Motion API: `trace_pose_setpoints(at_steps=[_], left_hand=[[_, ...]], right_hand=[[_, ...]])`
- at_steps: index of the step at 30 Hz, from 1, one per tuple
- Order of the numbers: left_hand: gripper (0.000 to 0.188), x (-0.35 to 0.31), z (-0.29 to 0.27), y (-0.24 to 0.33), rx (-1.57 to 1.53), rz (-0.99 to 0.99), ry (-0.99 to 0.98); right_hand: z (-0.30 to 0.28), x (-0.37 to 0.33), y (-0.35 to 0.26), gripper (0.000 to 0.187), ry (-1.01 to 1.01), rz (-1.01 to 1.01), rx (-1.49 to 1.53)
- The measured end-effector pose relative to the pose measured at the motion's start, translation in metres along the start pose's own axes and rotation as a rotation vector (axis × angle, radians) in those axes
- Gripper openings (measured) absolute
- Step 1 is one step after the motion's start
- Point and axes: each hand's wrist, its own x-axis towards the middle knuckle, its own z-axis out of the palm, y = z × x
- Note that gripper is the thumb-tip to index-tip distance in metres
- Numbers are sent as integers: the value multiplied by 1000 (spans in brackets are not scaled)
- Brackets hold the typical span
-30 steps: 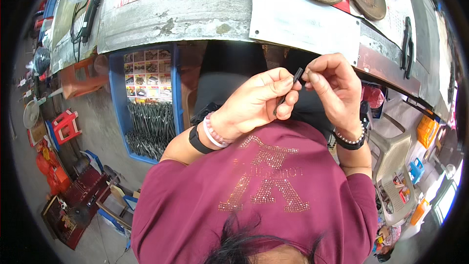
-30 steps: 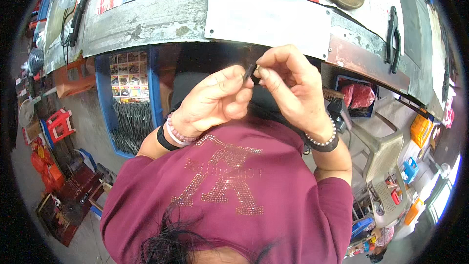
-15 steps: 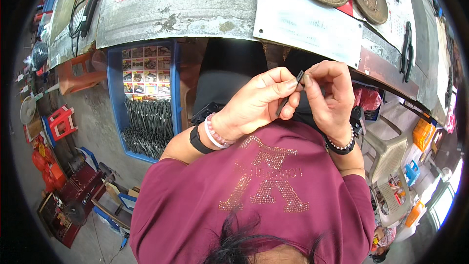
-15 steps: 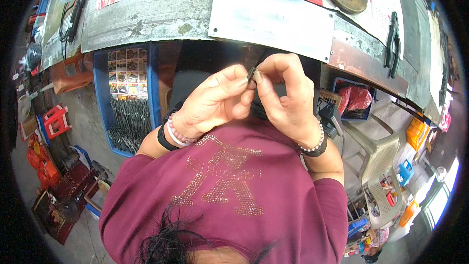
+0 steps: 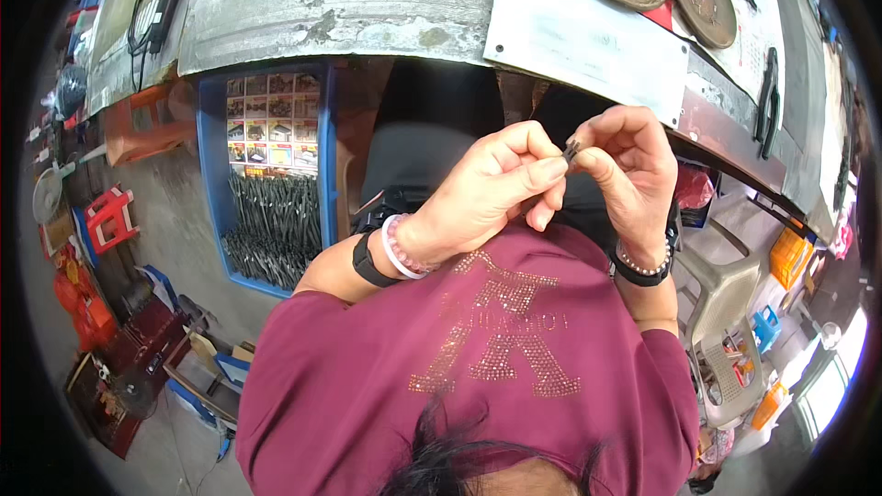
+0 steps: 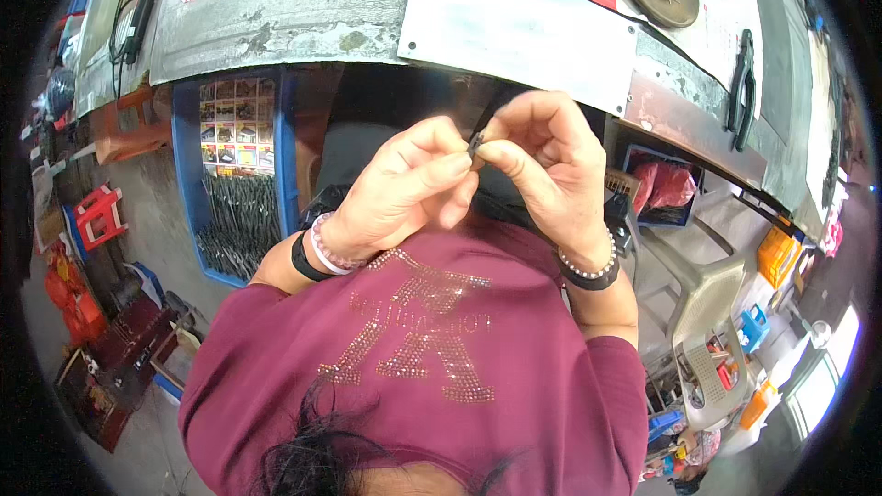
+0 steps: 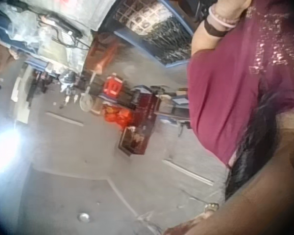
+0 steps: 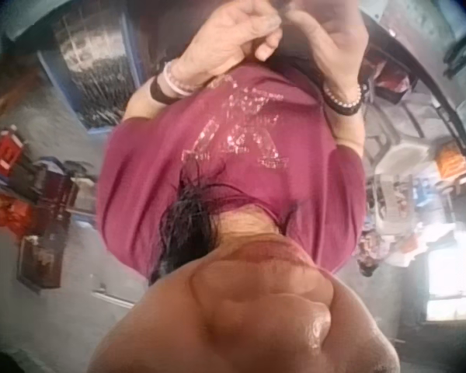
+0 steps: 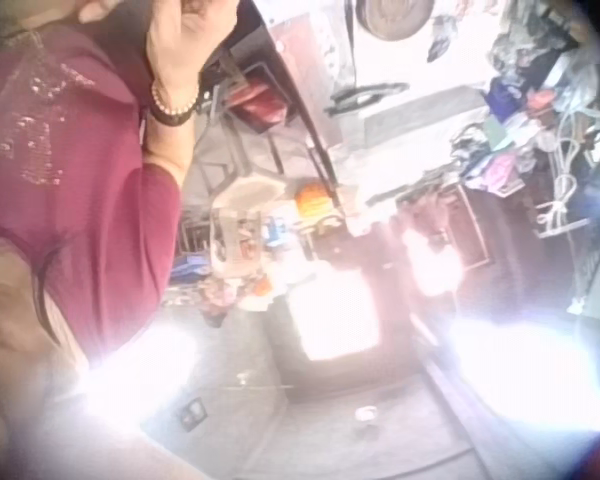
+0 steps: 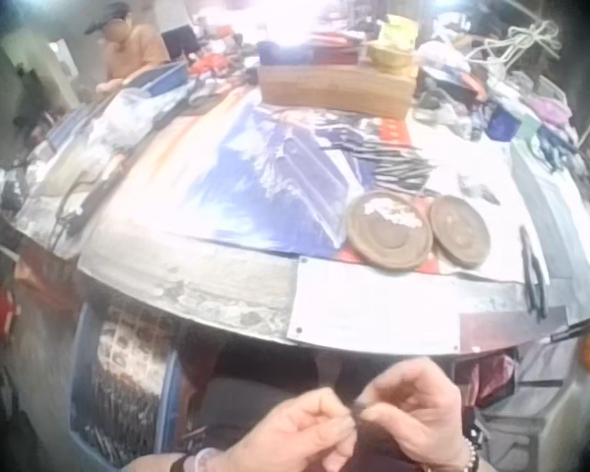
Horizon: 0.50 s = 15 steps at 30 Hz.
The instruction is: The person sits at a low table and repeatedly picks up small metal rods and white beads, inserts the beads onto the rods, and uses pliers to crimp or secure the ends. The person places finished pieces into a small wooden dish and continues the process with additional rods and beads.
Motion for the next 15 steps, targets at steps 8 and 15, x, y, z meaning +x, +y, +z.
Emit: trace_pose_setpoints(at_steps=[8, 15], left_hand=[[10, 0, 2, -4, -15, -13, 6], [10, -4, 2, 0, 48, -59, 13]], right_hand=[[6, -8, 12, 10, 10, -375, -591], [-1, -6, 11, 12, -83, -481, -712]])
